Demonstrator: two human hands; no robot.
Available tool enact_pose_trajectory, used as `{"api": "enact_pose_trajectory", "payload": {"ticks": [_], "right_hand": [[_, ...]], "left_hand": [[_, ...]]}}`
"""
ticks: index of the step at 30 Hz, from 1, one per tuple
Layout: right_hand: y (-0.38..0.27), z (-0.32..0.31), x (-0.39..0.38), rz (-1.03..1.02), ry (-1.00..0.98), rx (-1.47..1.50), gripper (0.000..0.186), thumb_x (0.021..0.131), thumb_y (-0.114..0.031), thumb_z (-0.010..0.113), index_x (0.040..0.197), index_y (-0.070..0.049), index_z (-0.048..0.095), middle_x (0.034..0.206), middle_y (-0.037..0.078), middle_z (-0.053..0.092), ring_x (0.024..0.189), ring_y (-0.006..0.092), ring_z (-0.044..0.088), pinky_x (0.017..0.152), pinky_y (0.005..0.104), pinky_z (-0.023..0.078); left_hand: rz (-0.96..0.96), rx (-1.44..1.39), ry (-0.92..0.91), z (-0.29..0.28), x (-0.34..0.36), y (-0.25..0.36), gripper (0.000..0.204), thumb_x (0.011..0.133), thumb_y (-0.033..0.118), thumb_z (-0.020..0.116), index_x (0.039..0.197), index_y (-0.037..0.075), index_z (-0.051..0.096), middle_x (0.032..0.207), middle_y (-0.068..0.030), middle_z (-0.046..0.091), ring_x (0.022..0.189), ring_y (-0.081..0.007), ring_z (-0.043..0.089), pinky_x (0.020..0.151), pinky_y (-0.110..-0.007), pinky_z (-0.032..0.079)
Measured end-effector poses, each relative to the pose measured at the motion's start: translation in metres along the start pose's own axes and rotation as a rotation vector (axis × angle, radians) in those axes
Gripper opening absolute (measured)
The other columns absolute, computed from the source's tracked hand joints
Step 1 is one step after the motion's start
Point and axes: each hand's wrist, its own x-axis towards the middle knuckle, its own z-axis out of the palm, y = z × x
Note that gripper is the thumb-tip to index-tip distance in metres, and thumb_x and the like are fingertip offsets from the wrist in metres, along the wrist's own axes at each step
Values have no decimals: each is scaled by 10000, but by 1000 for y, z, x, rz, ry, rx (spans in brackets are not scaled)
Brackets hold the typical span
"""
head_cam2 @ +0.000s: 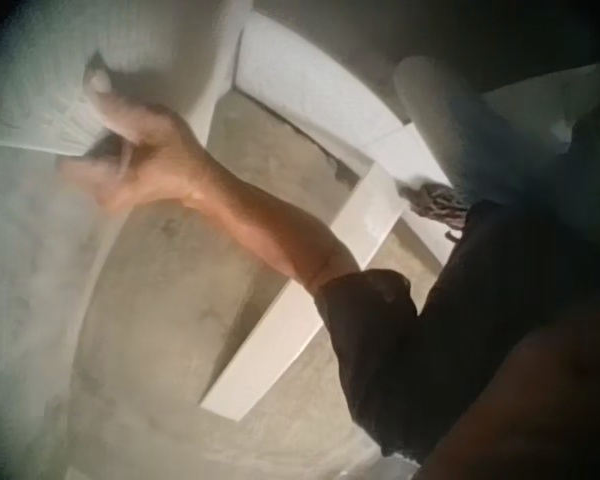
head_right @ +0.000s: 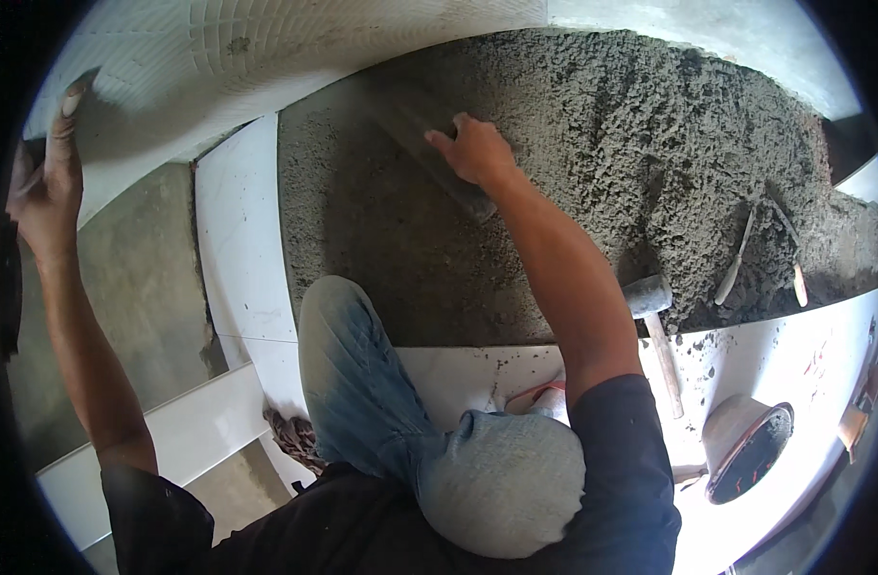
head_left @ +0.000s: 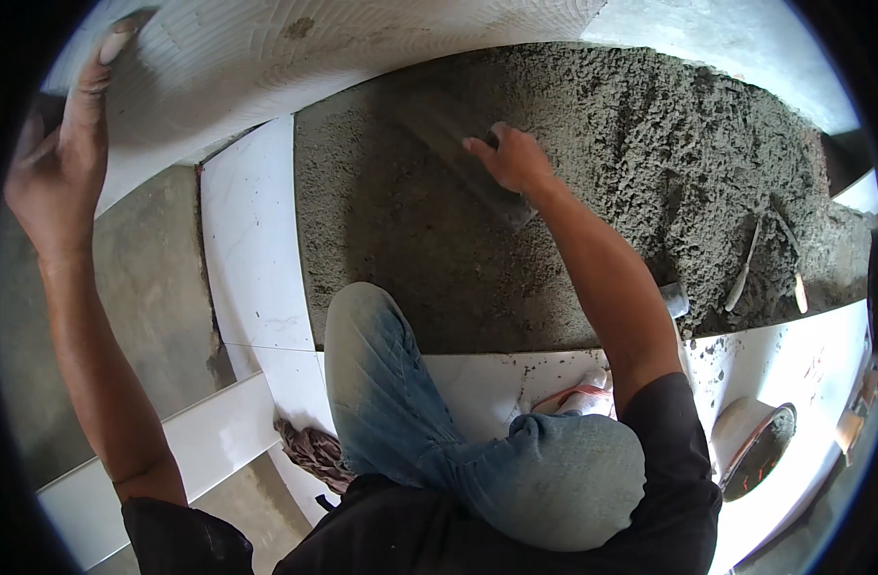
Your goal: The person lays a large white floor tile onto a prepared bed of mortar using a trowel to level the base and a rubber mallet to secure the tile in place.
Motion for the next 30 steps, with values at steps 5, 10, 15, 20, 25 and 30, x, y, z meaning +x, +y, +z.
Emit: {"api": "enact_pose_trajectory", "payload": {"ticks": [5, 10, 15, 20, 25, 30], "right_hand": [[-23, 45, -27, -81, -127, 81, 627, 892, -500, 553, 1274, -5, 504, 1097, 277, 613, 1077, 430, 577, 922, 479, 469], [-9, 10, -66, -98, -417, -149, 643, 896, -503, 544, 1286, 8, 506, 1186, 275, 583, 1128, 414, 555, 944, 462, 461], [-23, -11, -25, -150, -277, -110, 667, 889, -543, 523, 1271, 4, 523, 1172, 261, 597, 1126, 407, 556, 950, 455, 457], [-14, -23, 55, -128, -150, -84, 742, 883, -596, 480, 1297, 20, 498, 1185, 262, 593, 1153, 398, 541, 977, 446, 436], [-30, 7, 128, -148, -141, -102, 793, 874, -634, 453, 1352, -1, 462, 1349, 253, 477, 1286, 363, 432, 1078, 436, 340], [-66, 5, 169, -93, -307, -189, 835, 851, -677, 447, 1358, -13, 463, 1423, 221, 408, 1339, 345, 367, 1110, 423, 302]], "left_hand": [[81, -24, 57, -12, 0, 12, 241, 910, 175, 662, 1058, -14, 678, 864, -10, 687, 726, -62, 585, 695, -197, 466], [240, -183, 180, -2, 3, 43, 257, 899, 192, 678, 1053, -13, 667, 754, 3, 637, 656, -38, 526, 616, -171, 427], [167, -86, 3, -30, 5, 5, 293, 890, 197, 690, 1076, -23, 644, 678, 16, 587, 591, -42, 466, 555, -175, 393], [214, 5, 113, -8, 4, 4, 358, 862, 194, 717, 1100, -45, 599, 561, 4, 493, 515, -57, 409, 483, -199, 352], [289, -275, 114, -6, 20, 39, 312, 814, 205, 762, 972, -17, 611, 580, -36, 549, 509, -59, 500, 475, -214, 401], [284, -308, 132, -7, 31, 39, 302, 752, 200, 810, 892, 15, 617, 644, -57, 623, 532, -88, 565, 493, -222, 442]]}}
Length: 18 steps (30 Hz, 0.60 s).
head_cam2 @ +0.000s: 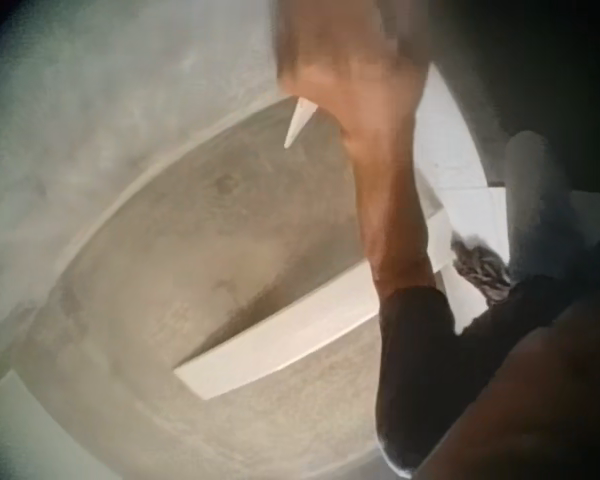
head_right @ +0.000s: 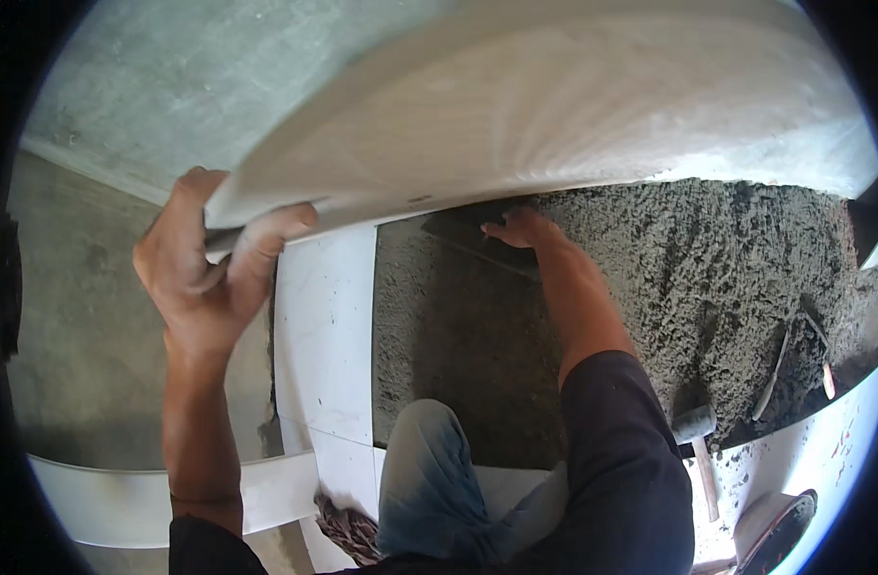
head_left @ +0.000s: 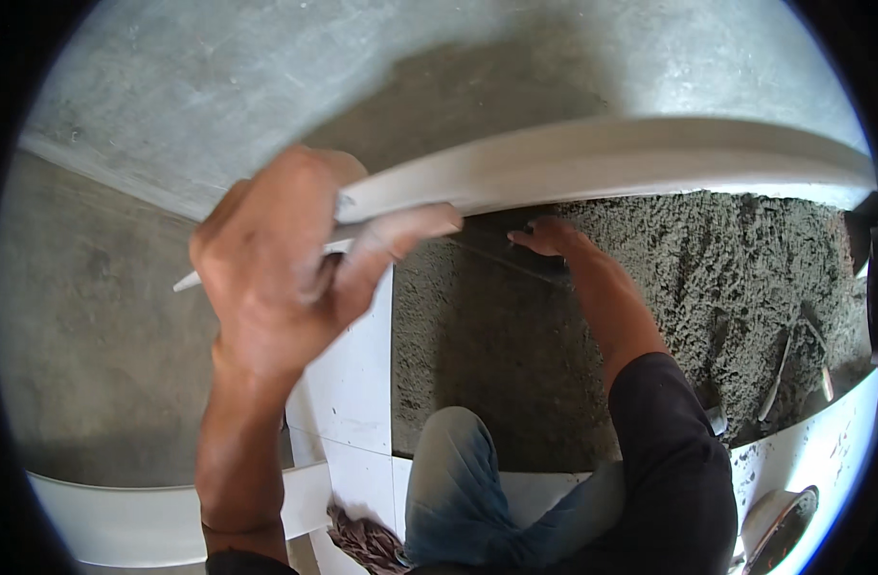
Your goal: The person lays a large white floor tile onto a prepared bed of mortar using a trowel to level the base and a rubber mallet to secure the tile in place.
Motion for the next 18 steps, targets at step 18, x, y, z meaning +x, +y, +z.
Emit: {"api": "enact_pose_trajectory", "payload": {"ticks": [18], "right_hand": [[24, 42, -173, -172, -470, -306, 883, 853, -710, 414, 1367, 7, 433, 1396, 222, 433, 1313, 351, 393, 1069, 451, 356]], "left_hand": [[48, -62, -116, 1, -26, -33, 485, 882, 57, 654, 1321, -31, 470, 874, -59, 727, 733, -86, 680, 641, -189, 531]]}}
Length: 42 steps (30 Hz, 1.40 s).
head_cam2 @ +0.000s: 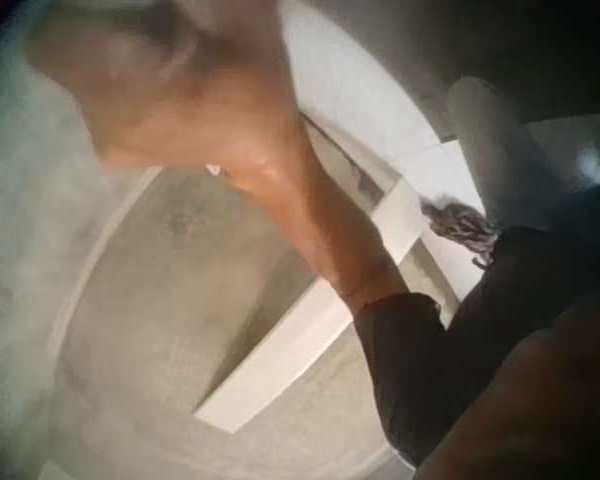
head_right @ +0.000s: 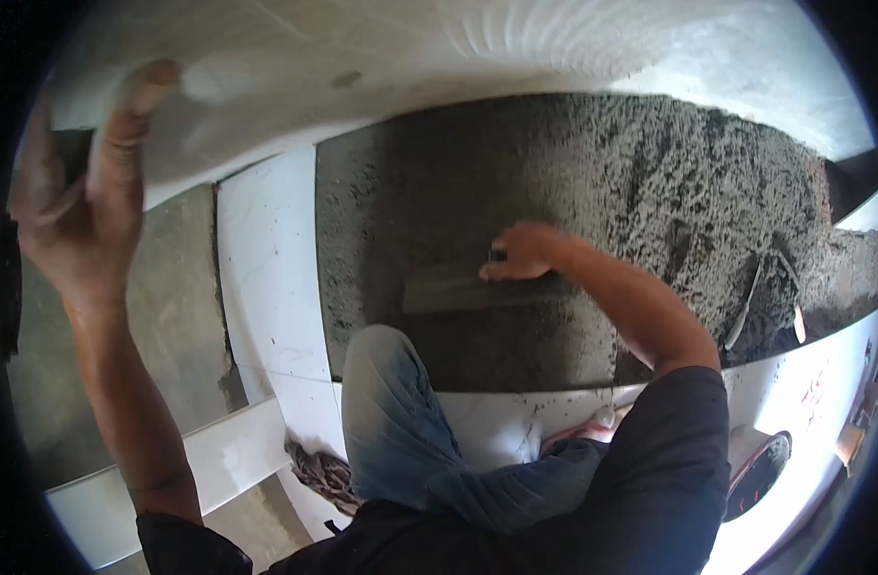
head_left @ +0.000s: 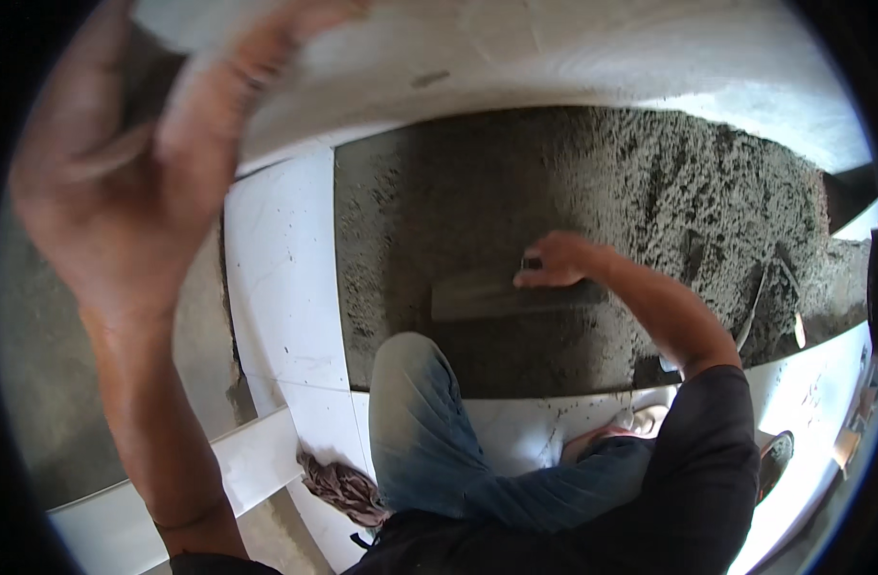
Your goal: The person lays a large white floor tile onto a prepared bed of mortar using a trowel to level the base and a rubber mallet to secure the tile in place.
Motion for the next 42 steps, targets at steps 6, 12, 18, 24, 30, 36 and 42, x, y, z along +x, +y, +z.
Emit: {"api": "enact_pose_trajectory", "payload": {"ticks": [6, 12, 18, 24, 30, 36, 42], "right_hand": [[-8, -8, 37, 126, 418, 317, 814, 863, -654, 470, 1275, 47, 518, 1225, 257, 570, 1159, 394, 541, 993, 445, 432], [-56, 83, -6, -132, 166, 38, 569, 881, -518, 508, 1097, -1, 610, 1036, 237, 644, 1023, 387, 615, 870, 476, 499], [-106, 156, -43, -131, 149, 343, 398, 894, -367, 567, 1078, -19, 514, 934, 243, 655, 922, 403, 643, 800, 492, 517], [-119, 156, -7, 143, 469, 482, 372, 908, -372, 560, 1026, -33, 462, 896, 219, 664, 867, 387, 659, 754, 476, 538], [-31, 117, -22, 443, 734, 596, 435, 913, -394, 552, 1061, 3, 449, 891, 268, 647, 884, 436, 634, 766, 496, 518], [-57, 135, -61, 385, 604, 642, 462, 922, -417, 540, 1080, 4, 435, 914, 294, 633, 901, 455, 620, 780, 510, 505], [-30, 148, -69, 417, 571, 607, 468, 929, -424, 523, 1102, 0, 425, 937, 304, 622, 912, 464, 615, 832, 520, 487]], "left_hand": [[-218, 404, -412, -8, -45, -53, 463, 975, 169, 534, 1352, -75, 422, 1239, -99, 607, 1092, -86, 588, 885, -197, 475], [-347, 259, -146, -8, -25, -9, 408, 950, 195, 593, 1271, -49, 533, 1168, -89, 638, 1042, -96, 589, 892, -225, 463], [-264, 287, -9, -11, -24, 16, 400, 890, 217, 684, 1200, -19, 599, 1039, -100, 677, 949, -123, 621, 869, -244, 474], [-338, 276, 34, 1, -11, 38, 425, 867, 206, 716, 1191, -39, 589, 845, -81, 655, 743, -108, 594, 707, -209, 469], [-124, 193, 134, -1, -9, 34, 343, 834, 159, 737, 1114, 2, 617, 568, -39, 477, 519, -83, 443, 492, -221, 381], [-158, 173, 103, -2, -10, 42, 307, 857, 151, 713, 1110, 18, 604, 578, -42, 462, 517, -86, 425, 497, -224, 370], [-230, 154, 106, 2, -17, 34, 333, 879, 136, 687, 1148, -30, 584, 603, -25, 471, 536, -81, 411, 499, -216, 355]]}}
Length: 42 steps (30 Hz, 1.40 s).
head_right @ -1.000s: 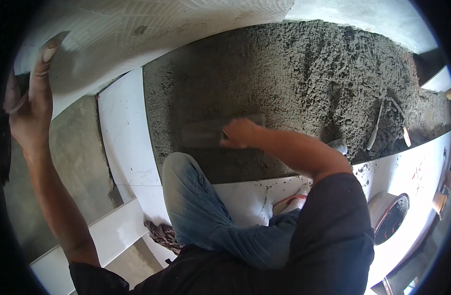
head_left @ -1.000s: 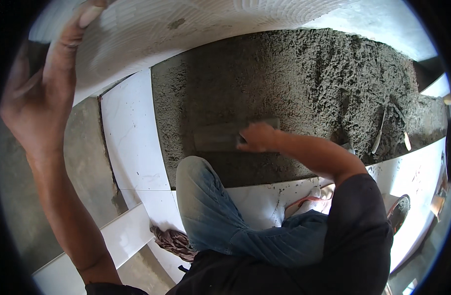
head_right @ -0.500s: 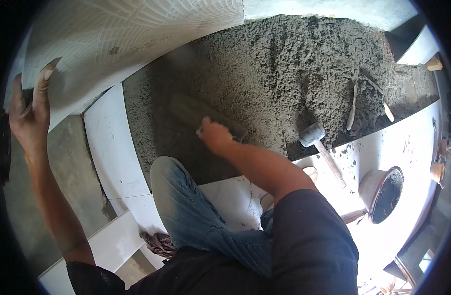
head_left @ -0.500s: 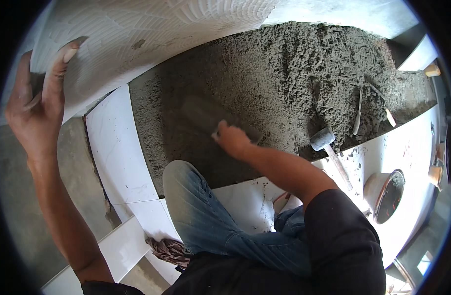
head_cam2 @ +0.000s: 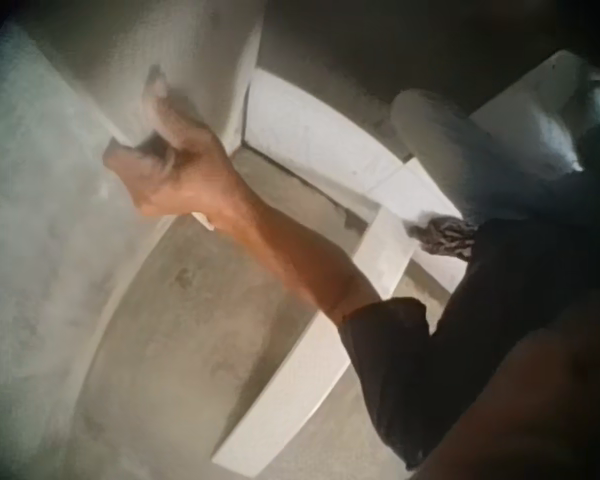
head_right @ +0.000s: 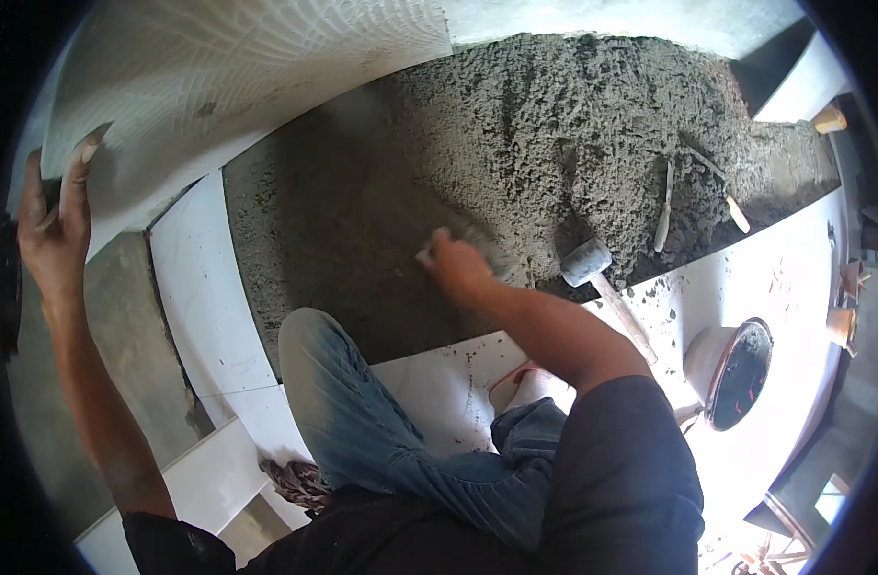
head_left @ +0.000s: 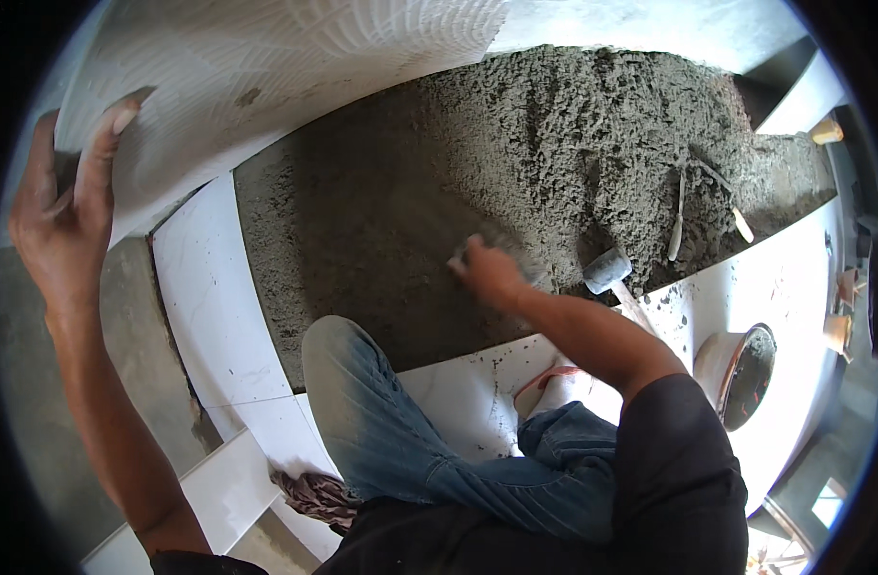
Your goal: The person lays a large white floor tile onto a prepared bed of mortar using a trowel to level the base and a rubber mallet to secure the tile in place.
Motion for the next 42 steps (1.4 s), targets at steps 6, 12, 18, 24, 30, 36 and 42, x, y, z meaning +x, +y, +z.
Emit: {"api": "enact_pose_trajectory", "payload": {"ticks": [6, 12, 18, 24, 30, 36, 42], "right_hand": [[-13, -9, -27, 23, -61, 49, 478, 922, -434, 529, 1103, -4, 425, 919, 295, 633, 908, 466, 617, 822, 529, 489], [23, -8, -23, 15, -90, -71, 531, 921, -469, 521, 1149, 2, 431, 930, 301, 636, 933, 451, 624, 829, 518, 491], [45, -90, 45, 112, -146, 84, 622, 938, -533, 452, 1078, 64, 558, 829, 254, 652, 743, 337, 670, 683, 459, 532], [66, -58, 32, -110, -353, -140, 569, 928, -521, 430, 1232, -55, 550, 821, 216, 671, 702, 329, 673, 693, 439, 546], [62, -58, -29, -159, -373, -540, 605, 877, -542, 482, 1376, -202, 438, 874, 212, 680, 829, 374, 671, 776, 466, 537], [117, -152, -4, 87, 32, -22, 617, 948, -569, 379, 1073, 0, 582, 816, 184, 656, 738, 278, 645, 703, 398, 533], [204, -262, -20, 340, 606, -382, 607, 919, -574, 460, 1092, -1, 566, 1016, 260, 645, 931, 338, 645, 753, 426, 536]], "left_hand": [[-46, 12, -75, -1, -4, -6, 415, 887, 152, 682, 1210, -69, 545, 642, -31, 497, 573, -76, 432, 524, -213, 374], [-167, 86, -68, 1, -4, -5, 434, 879, 212, 696, 1212, -38, 572, 731, -61, 603, 660, -98, 561, 629, -212, 465], [-48, 179, -108, 10, -9, -36, 444, 873, 312, 693, 1168, -15, 632, 876, -94, 705, 834, -136, 676, 759, -253, 531], [-79, 138, -147, 8, -12, -32, 389, 892, 304, 668, 1146, 9, 656, 914, -84, 709, 850, -133, 674, 776, -272, 540], [6, 64, -154, 4, -13, -31, 373, 877, 261, 692, 1154, 15, 655, 786, -56, 664, 722, -99, 633, 671, -248, 534], [26, 52, -32, 7, 0, -10, 408, 861, 222, 714, 1164, -28, 604, 684, -73, 595, 612, -95, 555, 567, -245, 469], [46, 130, -65, -2, 14, 26, 322, 855, 149, 706, 1086, -45, 591, 611, -97, 549, 508, -147, 505, 500, -280, 425]]}}
